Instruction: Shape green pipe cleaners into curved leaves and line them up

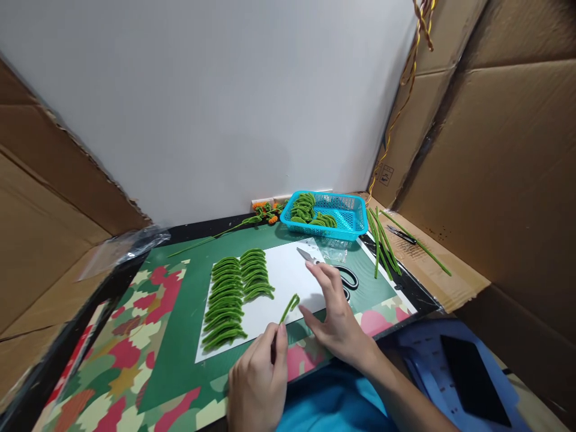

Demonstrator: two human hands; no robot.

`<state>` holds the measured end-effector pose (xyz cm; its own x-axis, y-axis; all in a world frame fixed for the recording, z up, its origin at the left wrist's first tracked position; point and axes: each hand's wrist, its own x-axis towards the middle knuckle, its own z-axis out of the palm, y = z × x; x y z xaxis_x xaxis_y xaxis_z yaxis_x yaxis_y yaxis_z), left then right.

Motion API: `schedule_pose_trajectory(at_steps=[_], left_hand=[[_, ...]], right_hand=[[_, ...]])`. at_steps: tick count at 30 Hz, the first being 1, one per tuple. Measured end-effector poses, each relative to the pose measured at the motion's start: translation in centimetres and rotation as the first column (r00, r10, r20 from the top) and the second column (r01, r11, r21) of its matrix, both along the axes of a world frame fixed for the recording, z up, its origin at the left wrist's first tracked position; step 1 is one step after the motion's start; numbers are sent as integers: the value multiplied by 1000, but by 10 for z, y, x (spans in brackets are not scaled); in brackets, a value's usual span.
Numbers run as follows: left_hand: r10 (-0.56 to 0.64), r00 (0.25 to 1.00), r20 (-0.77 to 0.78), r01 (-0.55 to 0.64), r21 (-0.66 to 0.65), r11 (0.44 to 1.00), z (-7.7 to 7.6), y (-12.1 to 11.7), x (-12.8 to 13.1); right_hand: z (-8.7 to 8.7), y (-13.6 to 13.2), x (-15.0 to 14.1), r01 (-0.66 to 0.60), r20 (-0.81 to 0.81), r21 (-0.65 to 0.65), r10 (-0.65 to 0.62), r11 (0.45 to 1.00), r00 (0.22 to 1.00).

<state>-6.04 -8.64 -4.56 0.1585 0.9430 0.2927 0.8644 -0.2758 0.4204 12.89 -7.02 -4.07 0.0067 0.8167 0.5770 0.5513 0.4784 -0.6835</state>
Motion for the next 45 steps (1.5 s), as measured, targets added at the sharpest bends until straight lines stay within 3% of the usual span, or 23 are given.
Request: schedule_pose_trajectory(at_steps=[5,7,10,14,25,30,36,40,45], left_hand=[[-4,1000,-12,4,11,1000,-1,0,0],[-10,1000,-12,11,24,1000,-1,0,0],[-20,1000,-5,20,33,999,-1,0,1],[-15,1000,-24,15,24,1000,0,0,1],[-27,999,-44,28,22,999,-2,-1,0],[-25,998,-54,26,32,999,-4,-1,-1],[-40,998,-54,43,55,998,-2,-2,-1],[-45,997,-58,49,70,996,-2,-3,0],[-47,998,-46,51,82,995,-5,-2,0]], right_hand=[[-3,-2,1,4,-166,-27,-9,1000,986],[1,-4,2,-42,-142,-6,41,999,989],[9,-7,3,-134,24,-36,135,990,991],[10,-7,3,-87,135,-27,89,996,987],[3,-6,0,-113,137,43,106,993,985],[-4,-5,0,-116,64,63,112,991,992],[3,-12,2,-204,9,-16,204,979,979],[9,-14,2,-128,167,5,125,992,978],[2,-5,0,-64,178,120,42,991,983]])
